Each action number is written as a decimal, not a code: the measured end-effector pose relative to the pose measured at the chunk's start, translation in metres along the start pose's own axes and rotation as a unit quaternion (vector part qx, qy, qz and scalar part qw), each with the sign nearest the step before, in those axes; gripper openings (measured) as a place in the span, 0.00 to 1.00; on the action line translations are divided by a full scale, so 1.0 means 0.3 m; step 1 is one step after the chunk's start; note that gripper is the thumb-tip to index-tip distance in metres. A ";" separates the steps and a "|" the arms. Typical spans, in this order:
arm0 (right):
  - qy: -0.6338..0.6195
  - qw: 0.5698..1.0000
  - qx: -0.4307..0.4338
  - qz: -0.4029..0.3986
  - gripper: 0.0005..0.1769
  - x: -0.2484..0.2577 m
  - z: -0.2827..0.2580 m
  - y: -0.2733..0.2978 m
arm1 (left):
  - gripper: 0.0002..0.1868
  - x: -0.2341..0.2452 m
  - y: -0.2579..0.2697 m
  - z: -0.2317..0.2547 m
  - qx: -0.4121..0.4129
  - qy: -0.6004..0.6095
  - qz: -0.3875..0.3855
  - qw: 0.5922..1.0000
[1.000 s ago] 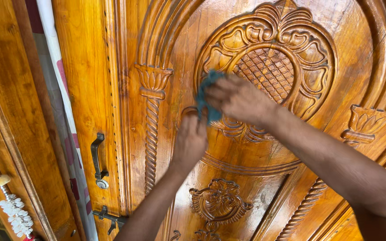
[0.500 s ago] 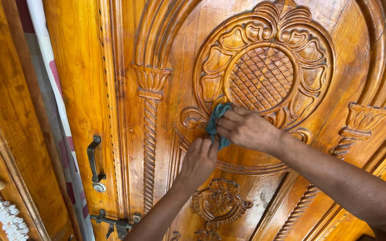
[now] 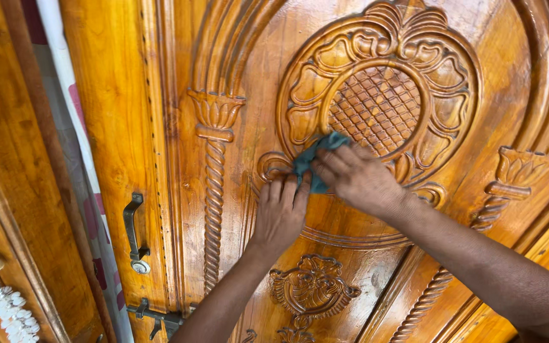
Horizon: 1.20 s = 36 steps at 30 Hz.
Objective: The person wipes a carved wooden door with a cloth, moving the cloth across the ornate details and recessed areas of the carving.
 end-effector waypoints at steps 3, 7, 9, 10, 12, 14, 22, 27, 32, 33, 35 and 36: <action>0.009 0.997 -0.063 0.038 0.35 0.005 0.053 -0.036 | 0.22 0.000 -0.086 -0.073 0.005 -0.037 -0.004 0.999; 0.021 0.996 -0.062 0.053 0.25 -0.039 -0.012 -0.082 | 0.23 0.021 -0.093 -0.096 0.002 -0.047 0.004 0.999; 0.045 0.996 -0.038 0.061 0.27 -0.039 -0.064 -0.057 | 0.25 0.011 -0.050 -0.063 0.014 -0.020 -0.025 0.999; 0.037 0.997 -0.043 0.052 0.26 -0.032 -0.066 -0.042 | 0.26 0.000 -0.034 -0.041 0.025 -0.004 -0.053 0.998; 0.026 0.998 -0.049 0.036 0.25 -0.008 -0.057 -0.016 | 0.26 -0.008 -0.022 -0.038 0.027 -0.013 -0.062 0.998; 0.015 0.996 -0.074 0.043 0.25 0.003 -0.020 -0.033 | 0.26 -0.004 -0.039 -0.054 0.010 -0.061 -0.024 0.998; 0.005 0.997 -0.067 0.043 0.25 -0.034 -0.066 -0.017 | 0.32 -0.018 -0.007 -0.040 0.036 0.006 -0.055 0.998; -0.028 0.996 -0.079 0.024 0.25 0.032 -0.003 0.103 | 0.32 -0.026 -0.023 0.005 0.025 0.069 -0.062 0.995; -0.018 0.981 -0.177 0.076 0.29 0.006 0.042 0.057 | 0.35 0.024 -0.163 -0.010 0.094 0.032 -0.037 0.994; -0.012 0.979 -0.182 0.086 0.27 -0.017 0.035 0.043 | 0.37 0.029 -0.161 0.012 0.096 0.051 -0.019 0.994; -0.005 0.982 -0.176 0.065 0.29 -0.039 -0.036 0.066 | 0.42 0.037 -0.102 0.077 0.102 0.087 0.017 0.991; -0.003 0.984 -0.172 0.055 0.31 -0.046 -0.075 0.082 | 0.41 0.030 -0.064 0.102 0.090 0.095 0.022 0.991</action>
Point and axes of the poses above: each hand's wrist, its own y-axis away from the middle knuckle, its own x-axis out of the back of the hand, z = x × y, the point moved 1 cm from there along -y, towards the middle knuckle, and after that the axes turned 5 degrees about -y, right-handed, at the moved point
